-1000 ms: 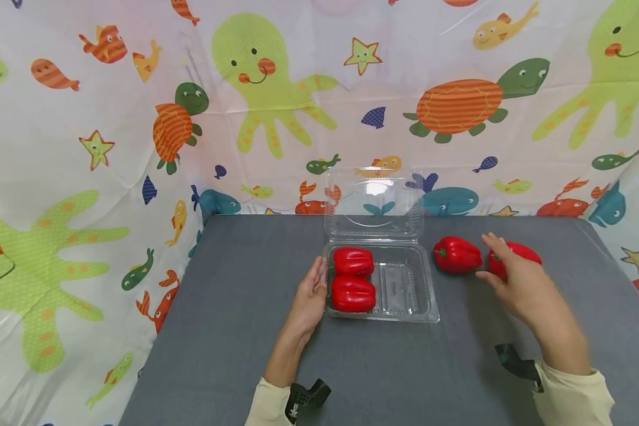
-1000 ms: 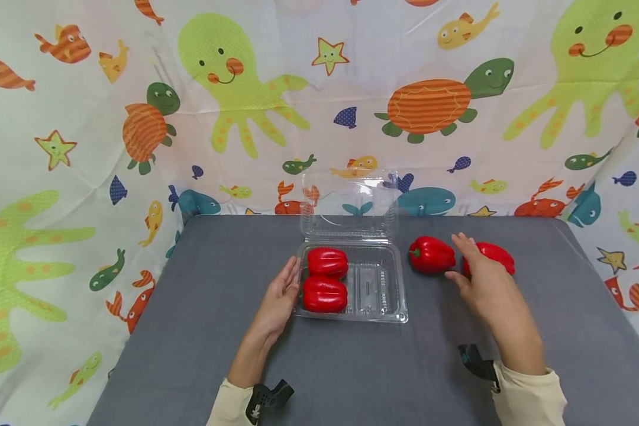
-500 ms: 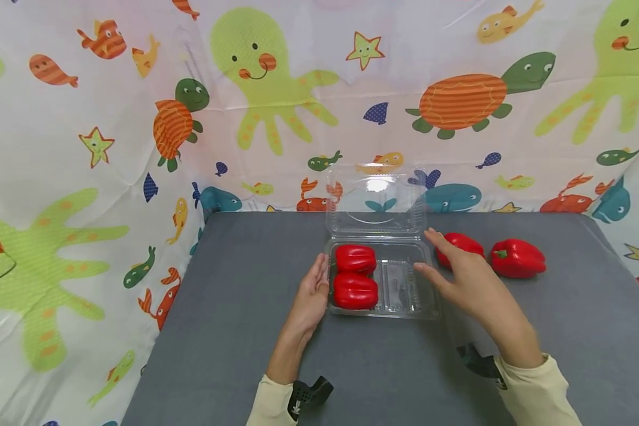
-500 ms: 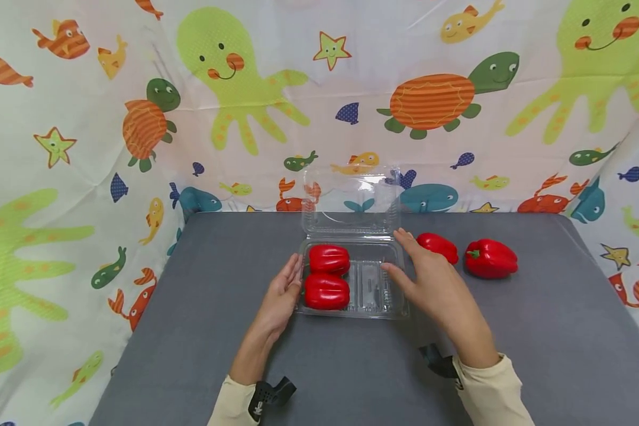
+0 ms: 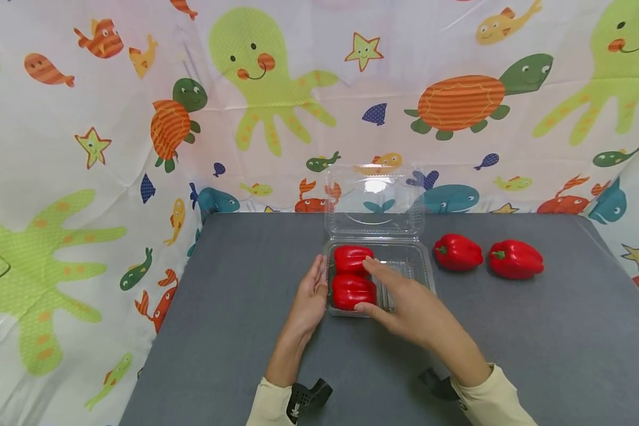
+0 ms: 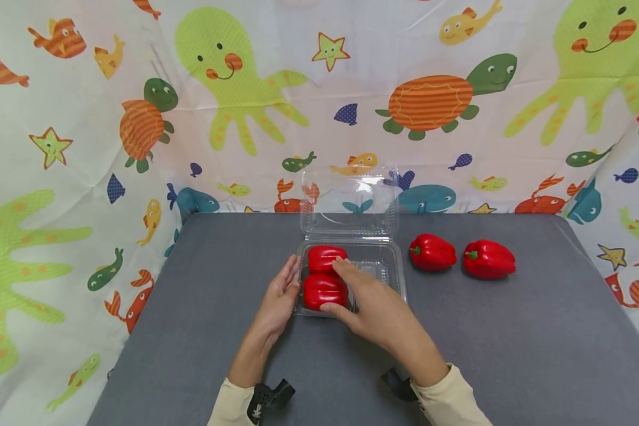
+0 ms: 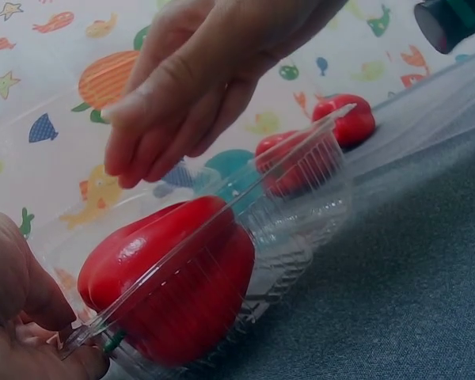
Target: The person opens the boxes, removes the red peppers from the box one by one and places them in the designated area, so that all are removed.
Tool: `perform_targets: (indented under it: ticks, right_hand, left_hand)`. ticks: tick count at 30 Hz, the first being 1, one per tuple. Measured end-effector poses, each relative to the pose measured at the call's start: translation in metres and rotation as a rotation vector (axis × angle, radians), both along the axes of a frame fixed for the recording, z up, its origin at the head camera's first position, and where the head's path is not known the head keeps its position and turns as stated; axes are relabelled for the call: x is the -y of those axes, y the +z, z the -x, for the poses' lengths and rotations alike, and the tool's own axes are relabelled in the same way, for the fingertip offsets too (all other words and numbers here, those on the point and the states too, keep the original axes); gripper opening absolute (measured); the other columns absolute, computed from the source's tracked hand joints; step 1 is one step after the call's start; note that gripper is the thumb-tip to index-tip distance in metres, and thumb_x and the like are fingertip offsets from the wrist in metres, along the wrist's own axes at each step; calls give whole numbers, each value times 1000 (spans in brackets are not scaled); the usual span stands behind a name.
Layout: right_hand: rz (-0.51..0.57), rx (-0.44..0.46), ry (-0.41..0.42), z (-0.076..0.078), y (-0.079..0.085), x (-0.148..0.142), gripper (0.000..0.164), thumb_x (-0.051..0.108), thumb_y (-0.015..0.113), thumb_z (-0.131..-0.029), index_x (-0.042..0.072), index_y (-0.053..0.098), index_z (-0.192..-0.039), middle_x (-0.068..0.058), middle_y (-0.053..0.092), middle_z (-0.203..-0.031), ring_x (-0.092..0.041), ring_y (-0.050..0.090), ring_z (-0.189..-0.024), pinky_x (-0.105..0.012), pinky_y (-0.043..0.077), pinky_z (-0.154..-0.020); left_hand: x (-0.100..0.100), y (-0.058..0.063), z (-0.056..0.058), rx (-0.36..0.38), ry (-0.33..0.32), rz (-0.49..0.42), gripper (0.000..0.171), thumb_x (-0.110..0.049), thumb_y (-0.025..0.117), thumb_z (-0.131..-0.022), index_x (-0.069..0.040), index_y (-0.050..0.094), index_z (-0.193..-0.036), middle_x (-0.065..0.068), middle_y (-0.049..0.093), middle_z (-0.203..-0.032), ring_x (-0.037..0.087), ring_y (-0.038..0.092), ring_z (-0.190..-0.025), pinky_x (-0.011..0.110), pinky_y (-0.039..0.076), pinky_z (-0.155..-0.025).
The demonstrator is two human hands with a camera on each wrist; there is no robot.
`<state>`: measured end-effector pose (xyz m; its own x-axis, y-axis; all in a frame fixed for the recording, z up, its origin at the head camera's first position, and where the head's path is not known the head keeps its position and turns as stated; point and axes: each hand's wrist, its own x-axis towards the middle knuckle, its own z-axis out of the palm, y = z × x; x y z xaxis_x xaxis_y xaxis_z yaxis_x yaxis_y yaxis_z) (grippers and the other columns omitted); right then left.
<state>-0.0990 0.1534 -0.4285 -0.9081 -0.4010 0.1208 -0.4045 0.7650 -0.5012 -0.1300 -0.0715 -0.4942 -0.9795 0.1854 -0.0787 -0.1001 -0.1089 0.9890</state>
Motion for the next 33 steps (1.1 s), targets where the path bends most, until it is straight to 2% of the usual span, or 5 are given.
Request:
perform_targets:
  ticks: [7,16,33]
  right_hand:
    - [-2,-34,19,-4,-12,14,88,49,83,-89,11,48,-160,-11,51,-159,-35,55,-142,-54,54,-106]
    - [-34,-39,4,-5,-22,21,87,47,83,-89,11,47,-160,-10,47,-162,-35,53,-144,-58,53,-106]
    - [-99,-120,-21,-4,-29,31,80,48,80,-92,5,54,-155,-14,53,-157,-33,56,-141,-58,59,-98]
  left_hand:
    - [0,2,0,20,5,20,65,1,40,-111,-7,15,-170,5,21,-175,22,20,-161,39,22,-129]
    - [0,1,1,26,12,33,66,0,44,-110,-8,16,-170,6,22,-175,24,22,-161,40,24,-127]
    - [0,1,-1,17,4,13,66,4,41,-109,-6,15,-170,7,22,-175,22,21,-161,38,21,-128]
